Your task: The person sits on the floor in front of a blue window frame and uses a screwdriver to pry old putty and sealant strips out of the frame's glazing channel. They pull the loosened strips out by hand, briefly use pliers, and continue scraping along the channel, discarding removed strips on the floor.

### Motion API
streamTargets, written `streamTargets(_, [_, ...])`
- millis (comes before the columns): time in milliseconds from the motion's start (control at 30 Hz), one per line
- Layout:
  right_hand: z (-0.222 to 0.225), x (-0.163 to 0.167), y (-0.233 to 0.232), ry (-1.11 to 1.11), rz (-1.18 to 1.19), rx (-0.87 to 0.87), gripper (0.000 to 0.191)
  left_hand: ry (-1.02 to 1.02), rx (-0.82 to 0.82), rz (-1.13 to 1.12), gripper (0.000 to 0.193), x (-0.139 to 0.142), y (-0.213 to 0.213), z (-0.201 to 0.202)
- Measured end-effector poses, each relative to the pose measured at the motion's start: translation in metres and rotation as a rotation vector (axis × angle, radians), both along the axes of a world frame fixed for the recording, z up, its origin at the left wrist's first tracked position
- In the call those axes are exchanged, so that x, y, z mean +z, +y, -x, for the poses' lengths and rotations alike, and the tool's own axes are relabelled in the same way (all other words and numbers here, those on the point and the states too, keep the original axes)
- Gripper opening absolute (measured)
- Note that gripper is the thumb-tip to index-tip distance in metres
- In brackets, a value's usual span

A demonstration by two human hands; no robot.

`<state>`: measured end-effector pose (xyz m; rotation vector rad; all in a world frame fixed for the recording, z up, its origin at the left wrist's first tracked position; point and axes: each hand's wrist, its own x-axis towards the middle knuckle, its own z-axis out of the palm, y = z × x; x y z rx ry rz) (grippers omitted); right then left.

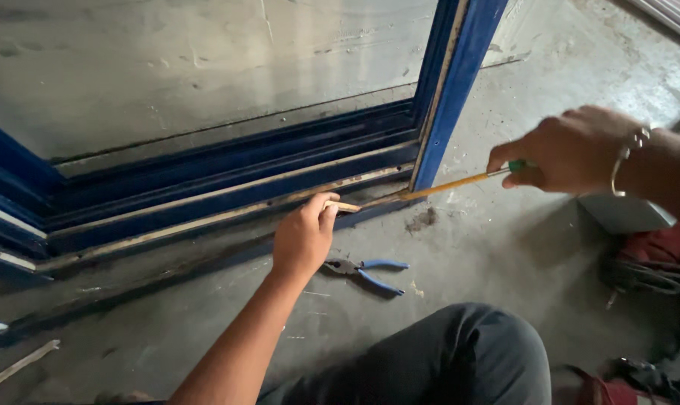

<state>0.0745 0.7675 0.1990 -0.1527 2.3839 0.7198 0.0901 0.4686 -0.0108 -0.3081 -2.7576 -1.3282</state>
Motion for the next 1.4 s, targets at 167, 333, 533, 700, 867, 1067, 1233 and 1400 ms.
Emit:
streamTargets(167, [0.030, 0.016, -0.026, -0.110, 0.169, -0.061, 0.038, 0.088, -0.030, 0.139, 0.020, 0.009, 0.013, 0.004])
streamTargets(333, [0.036, 0.033, -0.104, -0.155, -0.214, 0.239, 0.033, 0.225, -0.056, 0.251, 0.017, 0.012, 0.023, 0.007])
streamTargets(533, [0.045, 0.062, -0.126, -0.148, -0.167, 0.279, 0.035, 0.084, 0.035, 0.122, 0.017, 0.003, 0.012, 0.000])
streamTargets(700, [0.045, 0.046, -0.093, -0.063, -0.059, 0.227, 0.036, 0.075, 0.059, 0.144, 0.017, -0.002, 0.017, -0.005])
streamTargets(867, [0.057, 0.031, -0.060, -0.023, -0.011, 0.226, 0.033, 0.215, 0.059, 0.089, 0.016, -0.008, 0.020, -0.009])
streamTargets(1067, [0.055, -0.040, 0.044, -0.071, 0.236, -0.060, 0.037, 0.306, 0.061, 0.000, 0.016, -0.018, 0.017, -0.025])
streamTargets(1233, [0.023, -0.113, 0.111, -0.001, 0.565, -0.244, 0.039, 0.255, 0.178, -0.079, 0.020, -0.032, 0.018, -0.034])
streamTargets(1400, [0.025, -0.135, 0.115, 0.247, 0.518, -0.092, 0.030, 0.214, 0.184, -0.180, 0.018, -0.046, 0.013, -0.028])
